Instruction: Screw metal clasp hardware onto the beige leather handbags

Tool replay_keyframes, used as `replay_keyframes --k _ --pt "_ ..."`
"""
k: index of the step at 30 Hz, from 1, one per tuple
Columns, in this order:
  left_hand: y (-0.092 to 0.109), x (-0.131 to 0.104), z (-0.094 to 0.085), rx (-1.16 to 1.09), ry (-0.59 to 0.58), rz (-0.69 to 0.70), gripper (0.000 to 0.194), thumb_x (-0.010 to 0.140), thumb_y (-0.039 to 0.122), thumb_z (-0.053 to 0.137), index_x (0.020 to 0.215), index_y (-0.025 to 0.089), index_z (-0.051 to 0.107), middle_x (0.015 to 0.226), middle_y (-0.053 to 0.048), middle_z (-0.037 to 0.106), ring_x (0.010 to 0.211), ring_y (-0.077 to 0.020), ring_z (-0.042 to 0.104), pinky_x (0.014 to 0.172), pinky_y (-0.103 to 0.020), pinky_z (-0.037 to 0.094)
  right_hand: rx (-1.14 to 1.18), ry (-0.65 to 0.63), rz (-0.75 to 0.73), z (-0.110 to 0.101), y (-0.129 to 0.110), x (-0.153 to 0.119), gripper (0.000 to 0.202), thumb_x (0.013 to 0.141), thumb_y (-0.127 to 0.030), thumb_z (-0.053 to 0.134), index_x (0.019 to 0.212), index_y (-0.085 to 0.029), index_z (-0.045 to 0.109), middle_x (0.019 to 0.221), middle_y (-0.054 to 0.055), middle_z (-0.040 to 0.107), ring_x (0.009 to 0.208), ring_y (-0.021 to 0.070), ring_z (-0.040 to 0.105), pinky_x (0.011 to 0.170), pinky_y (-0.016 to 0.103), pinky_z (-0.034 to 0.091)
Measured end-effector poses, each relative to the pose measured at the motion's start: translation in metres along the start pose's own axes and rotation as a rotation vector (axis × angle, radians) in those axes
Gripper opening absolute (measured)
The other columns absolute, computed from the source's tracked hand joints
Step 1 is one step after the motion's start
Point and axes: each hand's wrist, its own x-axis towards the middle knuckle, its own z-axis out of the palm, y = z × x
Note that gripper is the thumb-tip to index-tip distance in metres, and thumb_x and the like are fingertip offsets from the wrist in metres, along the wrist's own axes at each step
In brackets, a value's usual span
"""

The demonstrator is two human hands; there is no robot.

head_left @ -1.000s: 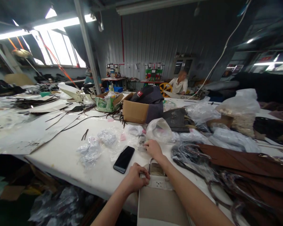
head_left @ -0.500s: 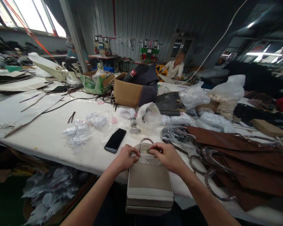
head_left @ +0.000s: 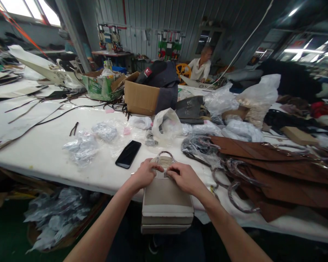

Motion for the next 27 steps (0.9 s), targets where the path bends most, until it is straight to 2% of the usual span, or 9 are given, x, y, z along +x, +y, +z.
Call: replay_keyframes --k 5,10,15,20,24,27 --pt "-0.004 -0.001 -0.008 -0.029 -0.018 -0.001 0.041 0.078 0.013 0.059 0.106 0.026 0.087 0.152 -0.007 0.062 0.142 -0.0331 0.055 0.129 -0.046 0.042 0.010 0.025 0.036 0.005 -0.001 0.000 0.014 0.094 -0.027 0.073 0.093 -0.028 0.087 0.099 0.003 0.083 0.094 0.0243 0.072 0.086 0.033 0.049" --pt "-0.005 -0.004 -0.011 -0.058 -0.003 -0.020 0.031 0.080 0.024 0.067 0.104 0.025 0.087 0.156 -0.007 0.062 0.143 -0.0368 0.056 0.127 -0.050 0.045 -0.035 0.098 0.040 0.012 -0.003 -0.002 0.012 0.093 -0.024 0.074 0.091 -0.029 0.086 0.100 0.003 0.083 0.095 0.0249 0.073 0.087 0.035 0.050" --pt "-0.006 -0.004 -0.009 -0.092 0.016 0.003 0.030 0.079 0.030 0.074 0.105 0.023 0.087 0.154 -0.009 0.064 0.141 -0.0382 0.058 0.127 -0.051 0.045 -0.020 0.148 0.014 0.015 -0.004 -0.006 0.014 0.093 -0.021 0.075 0.095 -0.029 0.086 0.101 0.003 0.083 0.096 0.0245 0.074 0.086 0.035 0.051" --pt "-0.008 -0.005 -0.012 -0.138 -0.003 0.006 0.024 0.084 0.031 0.073 0.104 0.023 0.086 0.156 -0.009 0.064 0.144 -0.0375 0.057 0.129 -0.051 0.043 -0.090 0.144 -0.070 0.016 -0.005 -0.012 0.021 0.100 -0.020 0.065 0.092 -0.026 0.084 0.101 0.006 0.076 0.094 0.0226 0.070 0.086 0.035 0.051" --pt "-0.008 -0.006 -0.014 -0.153 -0.017 -0.016 0.033 0.088 0.042 0.076 0.112 0.020 0.083 0.154 -0.012 0.064 0.144 -0.0378 0.056 0.126 -0.050 0.045 -0.118 0.163 -0.087 0.023 -0.005 -0.016 0.024 0.104 -0.018 0.061 0.093 -0.024 0.081 0.103 0.006 0.073 0.095 0.0223 0.069 0.085 0.035 0.052" --pt "-0.005 -0.006 -0.008 -0.096 -0.006 -0.046 0.032 0.088 0.045 0.080 0.109 0.021 0.084 0.159 -0.013 0.059 0.147 -0.0392 0.052 0.129 -0.050 0.041 -0.141 0.174 -0.092 0.026 -0.006 -0.017 0.026 0.106 -0.018 0.058 0.093 -0.023 0.080 0.103 0.007 0.071 0.096 0.0230 0.068 0.086 0.035 0.053"
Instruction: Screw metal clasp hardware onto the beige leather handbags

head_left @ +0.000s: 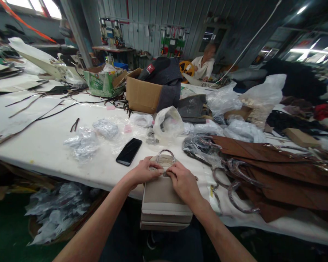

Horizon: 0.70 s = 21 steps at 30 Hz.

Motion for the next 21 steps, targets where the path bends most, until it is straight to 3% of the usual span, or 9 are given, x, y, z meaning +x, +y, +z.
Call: replay_keyframes --k 3,8,15,21 --pt "0.004 0.000 0.012 0.101 0.097 -0.058 0.018 0.084 0.034 0.085 0.100 0.025 0.085 0.164 -0.010 0.053 0.151 -0.0410 0.046 0.133 -0.058 0.031 0.036 -0.010 -0.038 -0.001 0.000 -0.004 0.029 0.106 -0.013 0.053 0.099 -0.023 0.079 0.107 0.008 0.071 0.100 0.0236 0.068 0.091 0.036 0.055" --pt "0.011 -0.002 0.023 0.185 0.189 -0.094 0.016 0.082 0.028 0.090 0.096 0.029 0.083 0.159 -0.006 0.057 0.149 -0.0386 0.048 0.130 -0.064 0.031 0.042 0.030 -0.168 0.000 0.005 -0.020 0.042 0.101 -0.002 0.045 0.118 -0.023 0.077 0.120 0.010 0.071 0.112 0.0261 0.066 0.101 0.041 0.054" --pt "0.011 0.000 0.028 0.288 0.214 -0.106 0.013 0.087 0.036 0.086 0.095 0.027 0.083 0.160 -0.008 0.057 0.149 -0.0411 0.048 0.127 -0.066 0.034 -0.068 0.065 -0.169 0.012 0.004 -0.032 0.033 0.104 -0.004 0.049 0.115 -0.020 0.076 0.118 0.012 0.070 0.110 0.0281 0.062 0.099 0.043 0.054" --pt "0.009 0.010 0.030 0.412 0.188 -0.117 0.015 0.090 0.041 0.080 0.095 0.026 0.080 0.163 -0.006 0.054 0.147 -0.0438 0.050 0.124 -0.069 0.038 -0.429 0.049 -0.181 0.018 -0.003 -0.027 0.017 0.102 -0.008 0.060 0.105 -0.018 0.072 0.110 0.012 0.071 0.104 0.0309 0.060 0.083 0.044 0.051"
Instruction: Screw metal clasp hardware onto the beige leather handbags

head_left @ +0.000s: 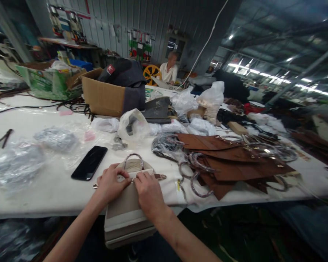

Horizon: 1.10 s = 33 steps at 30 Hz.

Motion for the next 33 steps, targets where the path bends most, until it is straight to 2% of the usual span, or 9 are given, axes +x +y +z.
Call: replay_keyframes --k 5,9,13,17,21,25,28,30,33 --pt "0.014 -0.001 -0.005 0.035 -0.023 -0.036 0.010 0.089 0.035 0.077 0.093 0.026 0.076 0.159 -0.008 0.058 0.144 -0.0408 0.052 0.120 -0.068 0.041 -0.081 -0.018 -0.046 -0.010 -0.005 0.003 0.013 0.101 -0.009 0.062 0.105 -0.015 0.074 0.110 0.012 0.072 0.104 0.0307 0.062 0.082 0.044 0.052" --pt "0.024 -0.005 -0.007 0.040 -0.002 -0.052 0.008 0.087 0.031 0.076 0.091 0.025 0.072 0.149 -0.007 0.064 0.136 -0.0389 0.057 0.116 -0.062 0.046 0.173 0.081 -0.020 -0.024 0.003 -0.001 0.028 0.102 -0.005 0.059 0.119 -0.019 0.077 0.116 0.009 0.076 0.111 0.0275 0.065 0.092 0.040 0.055" --pt "0.025 -0.008 -0.009 0.036 0.010 -0.063 0.009 0.085 0.026 0.076 0.092 0.025 0.071 0.147 -0.006 0.064 0.134 -0.0361 0.058 0.113 -0.057 0.047 0.444 0.316 0.198 -0.030 0.046 -0.021 0.038 0.105 -0.007 0.049 0.128 -0.021 0.077 0.118 0.009 0.078 0.114 0.0255 0.068 0.101 0.040 0.056" --pt "0.026 -0.010 -0.012 0.019 -0.002 -0.054 0.011 0.083 0.022 0.076 0.092 0.024 0.070 0.143 -0.007 0.065 0.134 -0.0342 0.057 0.112 -0.053 0.046 0.411 0.302 0.406 -0.021 0.114 -0.034 0.033 0.105 -0.018 0.051 0.121 -0.019 0.079 0.120 0.012 0.080 0.113 0.0289 0.074 0.103 0.044 0.056" --pt "0.026 -0.010 -0.013 0.015 -0.009 -0.060 0.012 0.082 0.020 0.076 0.091 0.024 0.068 0.140 -0.006 0.065 0.134 -0.0333 0.056 0.111 -0.053 0.046 0.189 0.203 0.395 -0.012 0.151 -0.004 0.034 0.106 -0.023 0.052 0.129 -0.018 0.076 0.126 0.014 0.076 0.118 0.0296 0.071 0.106 0.043 0.053" --pt "0.026 -0.009 -0.013 0.014 -0.009 -0.061 0.012 0.081 0.021 0.076 0.089 0.024 0.068 0.139 -0.005 0.064 0.135 -0.0348 0.055 0.113 -0.054 0.046 0.011 0.040 0.317 -0.006 0.157 0.048 0.029 0.103 -0.034 0.066 0.125 -0.018 0.075 0.127 0.016 0.074 0.124 0.0326 0.067 0.106 0.042 0.051" --pt "0.025 -0.010 -0.013 -0.003 0.000 -0.059 0.015 0.079 0.021 0.078 0.090 0.024 0.068 0.139 -0.006 0.063 0.132 -0.0339 0.057 0.113 -0.053 0.045 -0.018 -0.024 0.330 0.000 0.160 0.066 0.022 0.101 -0.035 0.069 0.112 -0.016 0.073 0.119 0.018 0.076 0.117 0.0336 0.069 0.103 0.044 0.051" --pt "0.024 -0.010 -0.012 -0.011 0.011 -0.060 0.017 0.078 0.022 0.079 0.090 0.024 0.068 0.138 -0.007 0.063 0.131 -0.0334 0.057 0.112 -0.052 0.046 0.088 0.077 0.323 0.000 0.160 0.064 0.024 0.104 -0.038 0.065 0.113 -0.016 0.070 0.117 0.018 0.075 0.114 0.0336 0.070 0.102 0.045 0.052" --pt "0.022 -0.008 -0.010 -0.013 0.013 -0.070 0.018 0.076 0.024 0.080 0.089 0.024 0.068 0.136 -0.008 0.062 0.130 -0.0344 0.056 0.110 -0.053 0.047 0.559 0.458 0.399 -0.013 0.144 0.051 0.034 0.107 -0.051 0.061 0.119 -0.020 0.063 0.104 0.012 0.075 0.096 0.0282 0.072 0.090 0.043 0.057"
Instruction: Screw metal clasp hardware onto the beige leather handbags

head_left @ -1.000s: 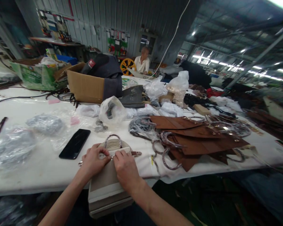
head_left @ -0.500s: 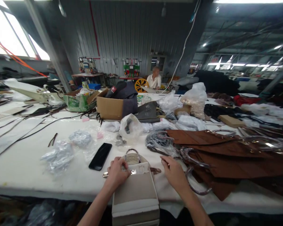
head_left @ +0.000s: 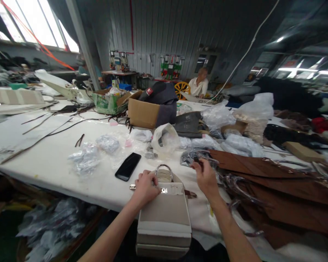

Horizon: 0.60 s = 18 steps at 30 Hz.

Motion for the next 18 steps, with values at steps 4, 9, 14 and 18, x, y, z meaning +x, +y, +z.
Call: replay_keyframes --k 4,9,14,18 --pt "-0.001 0.001 0.001 -0.016 0.006 0.018 0.018 0.077 0.025 0.081 0.090 0.026 0.069 0.136 -0.008 0.061 0.130 -0.0354 0.055 0.110 -0.056 0.047 0.788 0.202 0.149 0.000 -0.061 -0.025 0.034 0.104 -0.056 0.070 0.115 -0.024 0.062 0.085 -0.004 0.057 0.064 0.0113 0.054 0.061 0.026 0.051" --pt "0.002 0.002 -0.003 -0.022 -0.036 0.033 0.029 0.078 0.023 0.079 0.105 0.034 0.076 0.135 -0.008 0.059 0.132 -0.0361 0.053 0.111 -0.058 0.046 0.944 0.102 0.240 0.032 -0.116 -0.048 0.038 0.100 -0.053 0.078 0.087 -0.023 0.058 0.064 -0.009 0.046 0.043 0.0064 0.035 0.036 0.018 0.027" --pt "0.000 0.009 -0.003 -0.021 -0.063 0.056 0.026 0.077 0.023 0.079 0.100 0.035 0.078 0.129 -0.008 0.058 0.128 -0.0357 0.055 0.109 -0.056 0.047 0.868 -0.013 0.235 0.059 -0.122 -0.055 0.058 0.102 -0.053 0.076 0.062 -0.021 0.048 0.054 -0.007 0.039 0.042 0.0057 0.031 0.038 0.022 0.022" --pt "-0.006 0.008 0.002 -0.065 -0.029 0.068 0.026 0.075 0.021 0.078 0.099 0.032 0.077 0.131 -0.009 0.059 0.131 -0.0349 0.055 0.111 -0.054 0.046 0.808 -0.020 0.223 0.069 -0.125 -0.056 0.057 0.103 -0.050 0.075 0.062 -0.022 0.046 0.053 -0.007 0.037 0.043 0.0065 0.030 0.040 0.025 0.021"
